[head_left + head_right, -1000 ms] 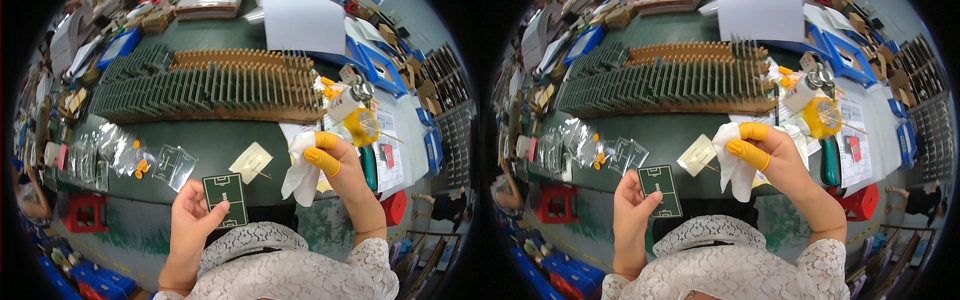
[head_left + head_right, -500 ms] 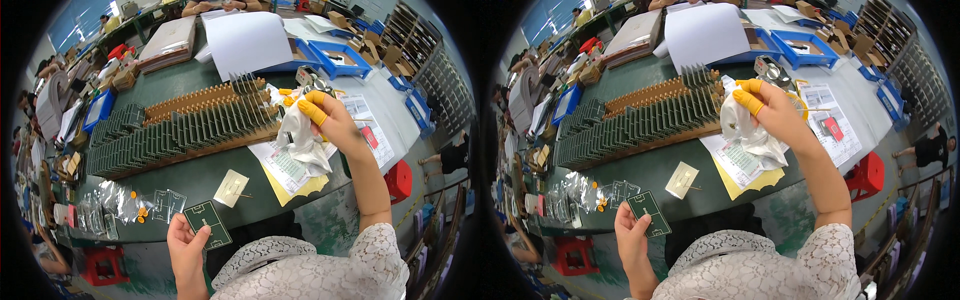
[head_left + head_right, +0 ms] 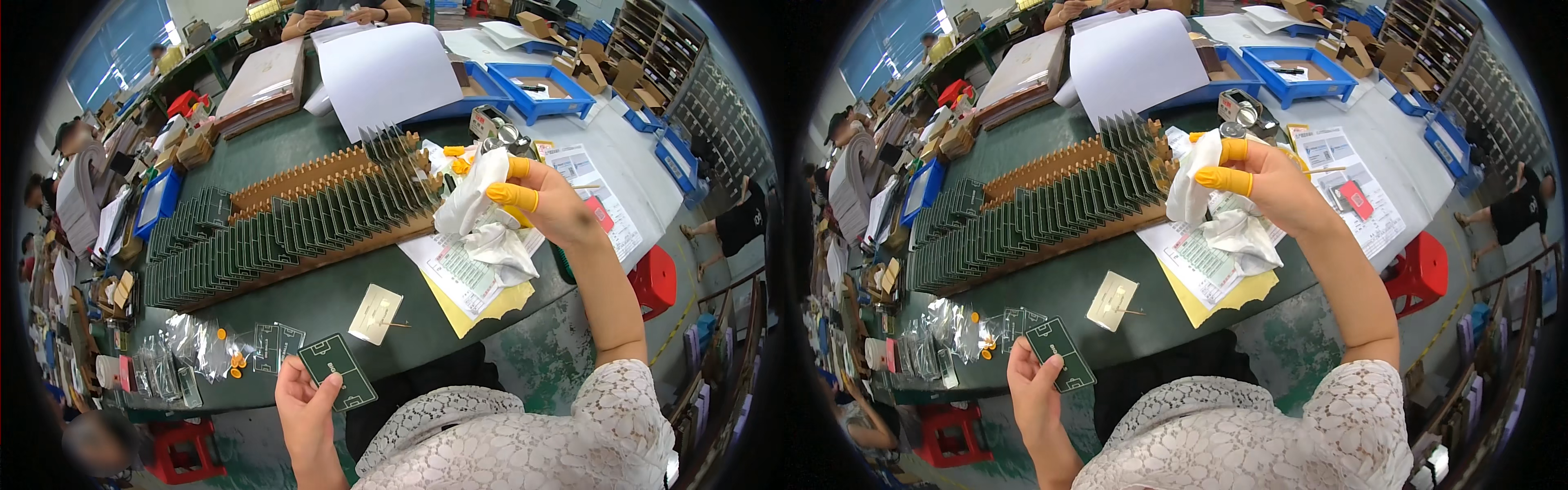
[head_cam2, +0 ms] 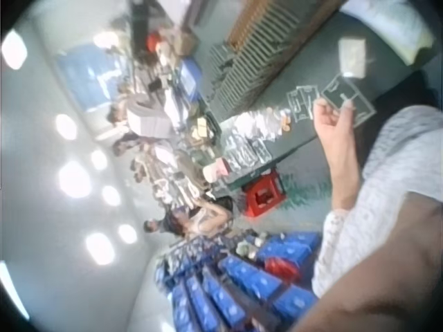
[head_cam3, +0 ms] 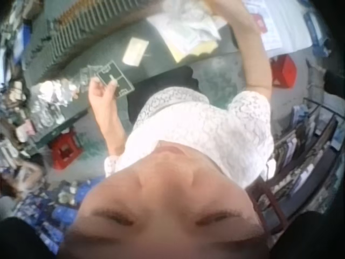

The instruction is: The person wipes the surface of small rectangular cards with a white cloth and then uses a wooden stick to clean the edges and corners. The person handles the cards one at a time, flipping them over to clean both sides, and places them back on the table.

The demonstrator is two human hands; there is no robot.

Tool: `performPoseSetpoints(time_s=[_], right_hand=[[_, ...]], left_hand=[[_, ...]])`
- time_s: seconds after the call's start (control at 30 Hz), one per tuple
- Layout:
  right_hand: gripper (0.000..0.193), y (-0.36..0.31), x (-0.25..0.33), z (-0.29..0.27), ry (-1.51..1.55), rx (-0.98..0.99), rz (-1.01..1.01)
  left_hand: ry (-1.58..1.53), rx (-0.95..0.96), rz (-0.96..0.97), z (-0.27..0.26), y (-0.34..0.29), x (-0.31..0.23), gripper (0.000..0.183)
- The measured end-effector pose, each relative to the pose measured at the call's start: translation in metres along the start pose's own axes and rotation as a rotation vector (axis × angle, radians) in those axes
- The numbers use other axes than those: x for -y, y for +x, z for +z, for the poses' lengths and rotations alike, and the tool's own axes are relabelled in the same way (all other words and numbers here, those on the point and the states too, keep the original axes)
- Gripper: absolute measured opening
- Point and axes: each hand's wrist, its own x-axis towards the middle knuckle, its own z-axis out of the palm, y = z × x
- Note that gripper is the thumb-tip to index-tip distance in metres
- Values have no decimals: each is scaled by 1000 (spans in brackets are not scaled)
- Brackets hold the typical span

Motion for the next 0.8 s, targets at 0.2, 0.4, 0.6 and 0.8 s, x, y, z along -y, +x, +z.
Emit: performPoseSetpoints(time_s=[0.2,0.4,0.6,0.8], right_hand=[[38,8,0,2,231,2,-182],[26,15,-5,-20,-131,-249,-134],[22,46,-15,-49,-1198,-401,-407],[25,58,-37,-44,-1655,-326,-483]], left_hand=[[-58,-56,-9,1,-1,-3,24],[-68,-51,-9,-7,1,3,24],[-100,-25,-5,-5,4,5,24],[-122,-52,-11,-6,5,1,22]])
